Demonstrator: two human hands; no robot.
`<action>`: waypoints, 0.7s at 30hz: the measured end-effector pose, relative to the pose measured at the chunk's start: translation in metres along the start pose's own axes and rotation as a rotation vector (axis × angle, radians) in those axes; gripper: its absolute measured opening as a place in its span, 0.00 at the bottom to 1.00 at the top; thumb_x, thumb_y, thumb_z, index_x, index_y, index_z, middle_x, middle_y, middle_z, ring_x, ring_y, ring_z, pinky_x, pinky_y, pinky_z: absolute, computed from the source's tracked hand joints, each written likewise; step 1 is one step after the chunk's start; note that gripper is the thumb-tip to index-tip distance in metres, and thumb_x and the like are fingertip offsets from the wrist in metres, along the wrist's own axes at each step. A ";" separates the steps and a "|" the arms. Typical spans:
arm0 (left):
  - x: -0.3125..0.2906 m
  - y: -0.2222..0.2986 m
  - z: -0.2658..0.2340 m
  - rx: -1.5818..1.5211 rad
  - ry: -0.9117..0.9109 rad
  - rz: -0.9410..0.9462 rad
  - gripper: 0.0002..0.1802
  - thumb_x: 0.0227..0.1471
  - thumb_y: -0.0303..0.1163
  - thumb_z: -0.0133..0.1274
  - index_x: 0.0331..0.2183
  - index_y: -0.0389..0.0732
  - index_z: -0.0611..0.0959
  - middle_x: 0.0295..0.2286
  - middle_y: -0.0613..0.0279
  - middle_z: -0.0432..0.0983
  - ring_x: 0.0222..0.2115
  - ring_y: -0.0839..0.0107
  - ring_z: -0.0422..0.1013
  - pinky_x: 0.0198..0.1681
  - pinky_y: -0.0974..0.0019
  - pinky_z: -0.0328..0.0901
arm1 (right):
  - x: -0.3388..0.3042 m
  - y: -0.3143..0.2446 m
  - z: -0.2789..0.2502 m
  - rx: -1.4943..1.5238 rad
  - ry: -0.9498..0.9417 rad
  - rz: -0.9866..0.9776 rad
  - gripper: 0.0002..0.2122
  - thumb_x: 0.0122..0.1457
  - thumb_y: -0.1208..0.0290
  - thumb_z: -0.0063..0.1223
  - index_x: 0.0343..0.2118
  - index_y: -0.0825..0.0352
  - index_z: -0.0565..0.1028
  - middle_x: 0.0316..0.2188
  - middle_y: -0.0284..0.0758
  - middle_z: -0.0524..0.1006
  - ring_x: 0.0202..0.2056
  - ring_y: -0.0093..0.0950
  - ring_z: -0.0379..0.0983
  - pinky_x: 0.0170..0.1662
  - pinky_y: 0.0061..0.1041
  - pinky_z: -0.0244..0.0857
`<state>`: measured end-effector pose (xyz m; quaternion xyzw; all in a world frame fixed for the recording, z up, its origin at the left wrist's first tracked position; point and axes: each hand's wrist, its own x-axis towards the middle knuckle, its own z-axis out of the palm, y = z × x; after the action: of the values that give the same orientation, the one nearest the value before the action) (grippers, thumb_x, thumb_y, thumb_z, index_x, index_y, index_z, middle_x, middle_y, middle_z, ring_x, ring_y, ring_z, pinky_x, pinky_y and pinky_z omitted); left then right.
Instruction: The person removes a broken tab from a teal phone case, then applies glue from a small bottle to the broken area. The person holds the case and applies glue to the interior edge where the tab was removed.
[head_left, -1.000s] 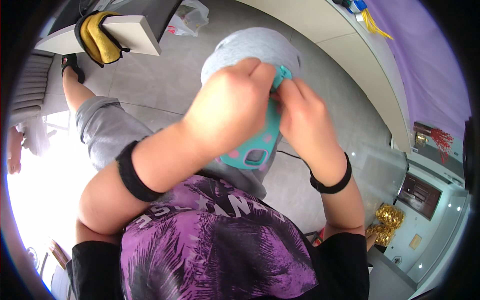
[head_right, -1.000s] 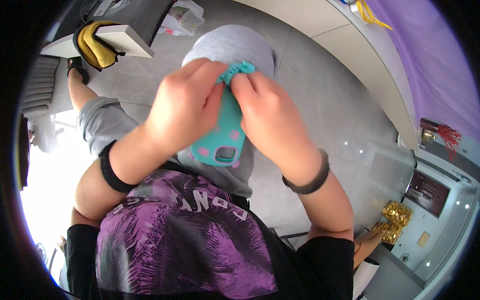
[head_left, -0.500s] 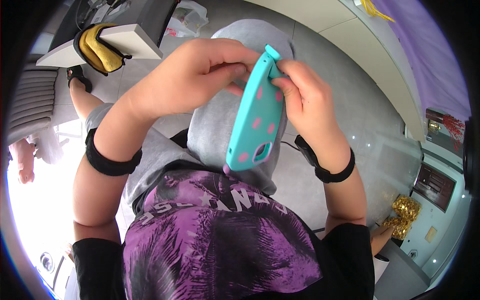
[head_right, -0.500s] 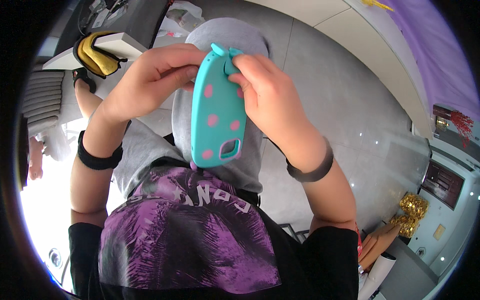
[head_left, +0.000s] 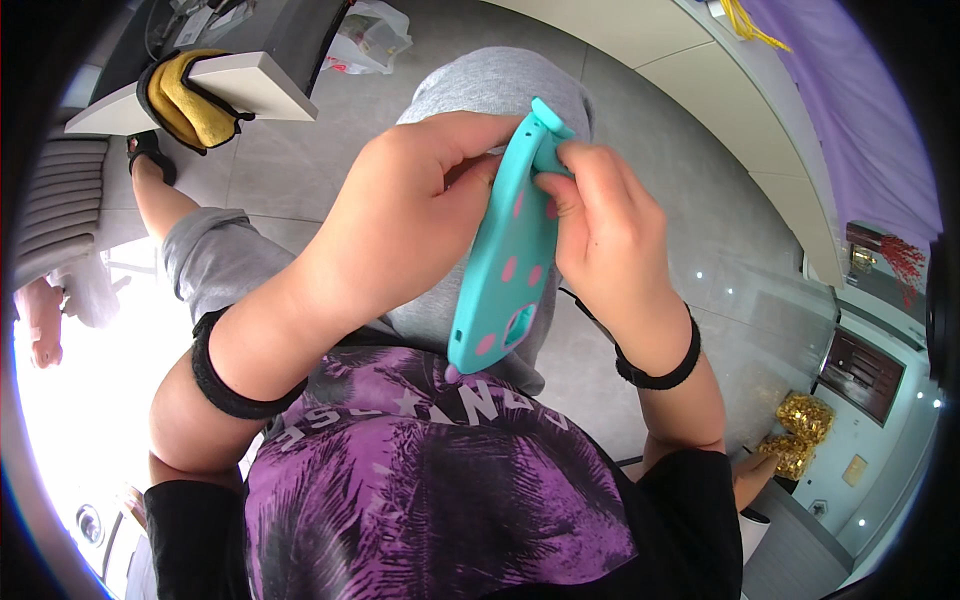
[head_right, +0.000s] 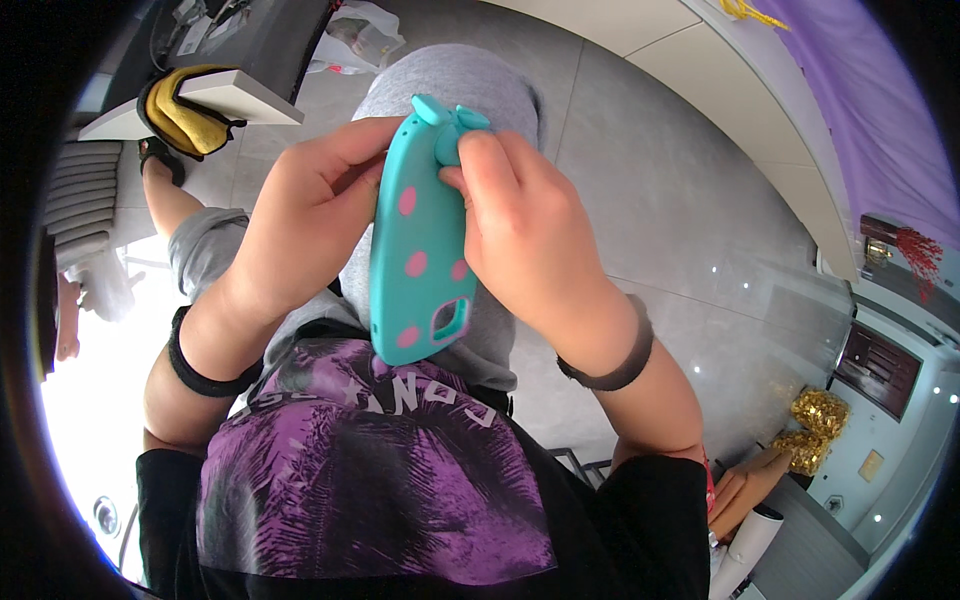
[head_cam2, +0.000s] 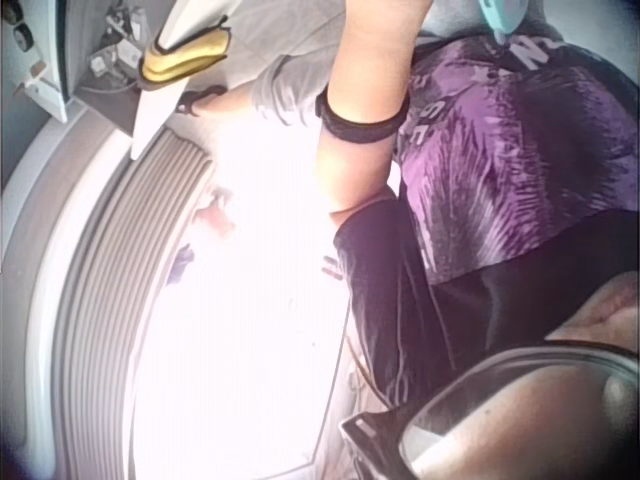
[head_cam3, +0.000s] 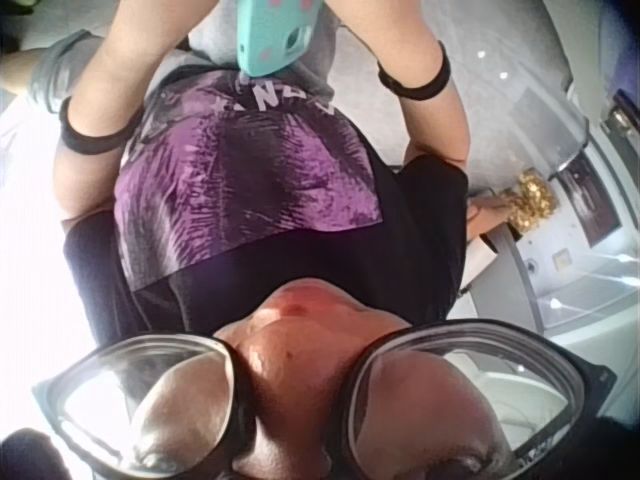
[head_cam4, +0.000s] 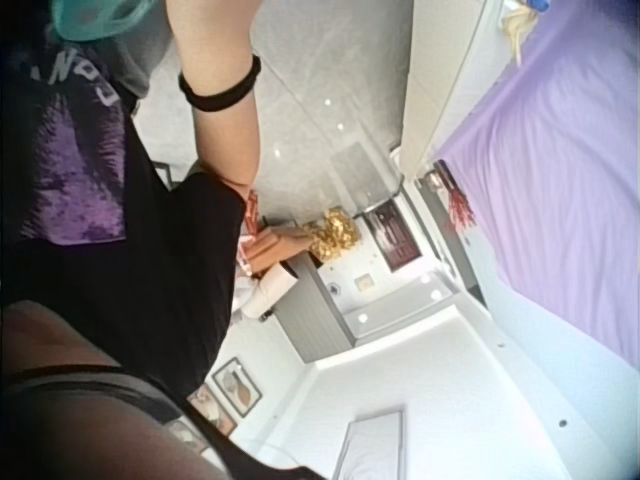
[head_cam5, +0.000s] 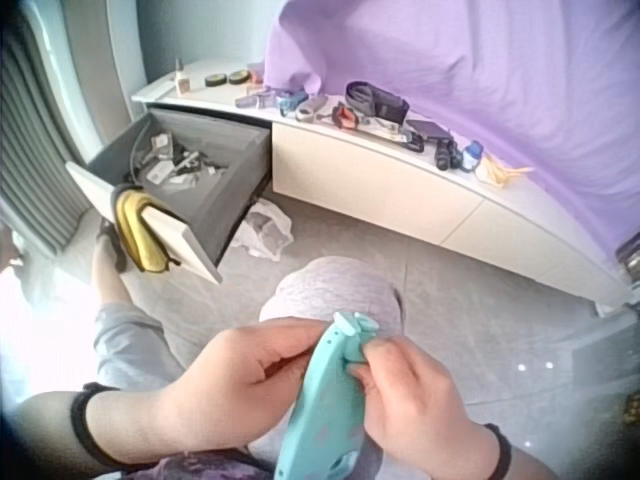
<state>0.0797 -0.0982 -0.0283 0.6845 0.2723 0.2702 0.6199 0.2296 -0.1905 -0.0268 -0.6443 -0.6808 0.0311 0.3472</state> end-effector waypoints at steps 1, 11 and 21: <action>0.000 0.000 0.000 0.002 0.001 -0.003 0.11 0.52 0.22 0.46 0.38 0.34 0.79 0.26 0.53 0.77 0.25 0.74 0.73 0.31 0.71 0.67 | 0.001 0.000 -0.001 -0.014 0.003 -0.012 0.11 0.47 0.84 0.55 0.31 0.70 0.66 0.24 0.41 0.71 0.23 0.41 0.71 0.23 0.33 0.65; 0.009 0.017 -0.010 -0.622 -0.152 -0.373 0.16 0.58 0.32 0.40 0.43 0.31 0.74 0.27 0.58 0.75 0.22 0.74 0.71 0.27 0.75 0.66 | 0.010 -0.004 -0.010 -0.174 -0.080 -0.018 0.09 0.47 0.81 0.54 0.31 0.69 0.67 0.24 0.41 0.70 0.24 0.41 0.71 0.24 0.36 0.67; 0.007 0.021 -0.004 -0.266 -0.032 -0.301 0.09 0.51 0.29 0.51 0.36 0.36 0.77 0.23 0.66 0.73 0.23 0.80 0.68 0.26 0.75 0.63 | 0.022 -0.011 -0.011 -0.379 -0.113 -0.112 0.09 0.46 0.80 0.52 0.32 0.69 0.67 0.23 0.39 0.68 0.24 0.37 0.71 0.24 0.32 0.67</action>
<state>0.0824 -0.0921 -0.0068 0.5522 0.3236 0.1971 0.7427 0.2273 -0.1767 -0.0039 -0.6566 -0.7275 -0.0807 0.1822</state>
